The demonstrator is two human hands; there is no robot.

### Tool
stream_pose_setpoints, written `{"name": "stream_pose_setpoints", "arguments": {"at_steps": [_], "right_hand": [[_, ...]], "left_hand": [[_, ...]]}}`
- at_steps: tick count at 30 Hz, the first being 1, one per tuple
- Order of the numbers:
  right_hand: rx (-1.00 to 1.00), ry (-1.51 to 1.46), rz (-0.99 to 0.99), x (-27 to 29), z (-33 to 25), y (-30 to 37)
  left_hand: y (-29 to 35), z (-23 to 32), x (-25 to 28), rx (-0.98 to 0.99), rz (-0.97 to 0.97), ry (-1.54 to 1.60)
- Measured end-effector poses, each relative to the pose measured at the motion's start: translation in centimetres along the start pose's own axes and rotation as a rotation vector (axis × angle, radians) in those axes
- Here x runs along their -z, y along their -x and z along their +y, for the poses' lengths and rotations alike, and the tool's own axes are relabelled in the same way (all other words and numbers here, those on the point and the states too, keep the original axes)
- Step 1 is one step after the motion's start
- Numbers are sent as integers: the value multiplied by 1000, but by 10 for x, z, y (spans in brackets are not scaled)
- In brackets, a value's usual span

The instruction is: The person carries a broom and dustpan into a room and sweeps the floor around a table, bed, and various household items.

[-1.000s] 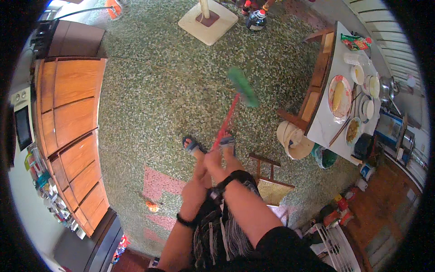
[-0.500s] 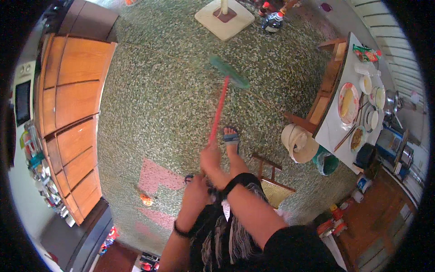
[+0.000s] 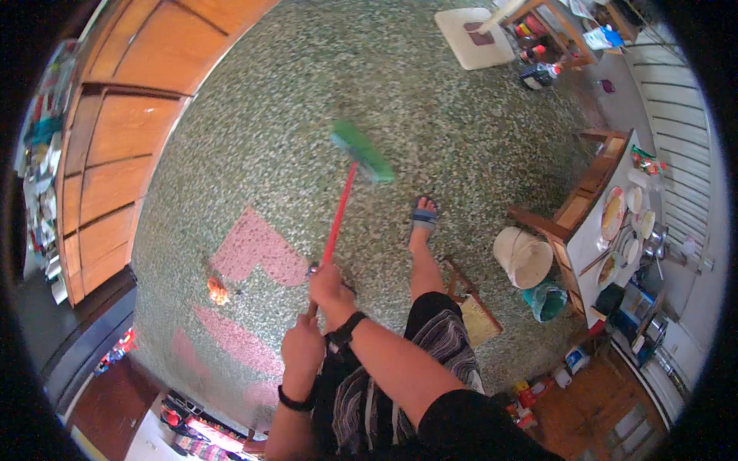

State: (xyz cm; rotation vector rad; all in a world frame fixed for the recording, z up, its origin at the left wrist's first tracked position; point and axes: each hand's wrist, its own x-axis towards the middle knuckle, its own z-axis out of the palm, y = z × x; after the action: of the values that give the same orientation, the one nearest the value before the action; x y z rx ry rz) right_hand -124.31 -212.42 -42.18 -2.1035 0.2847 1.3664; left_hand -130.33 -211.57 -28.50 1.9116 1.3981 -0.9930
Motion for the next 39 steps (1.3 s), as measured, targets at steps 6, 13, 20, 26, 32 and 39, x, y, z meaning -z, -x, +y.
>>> {"name": "stream_pose_setpoints", "arguments": {"at_steps": [6,13,20,26,32,39], "right_hand": [[90,-177,-30,-128,35,84],[326,122,434,-82,73,6],[52,-293,146,-78,82,-55],[169,112,-197,-211,86,59],[228,376,-440,-322,91,183],[220,3,-363,-334,68,176]], "left_hand": [[53,-116,40,96,21,17],[15,-99,22,-118,-69,352],[-39,-83,-10,-96,16,247],[13,-218,-9,123,32,103],[81,-298,52,439,44,62],[74,-334,85,311,-22,288]]}}
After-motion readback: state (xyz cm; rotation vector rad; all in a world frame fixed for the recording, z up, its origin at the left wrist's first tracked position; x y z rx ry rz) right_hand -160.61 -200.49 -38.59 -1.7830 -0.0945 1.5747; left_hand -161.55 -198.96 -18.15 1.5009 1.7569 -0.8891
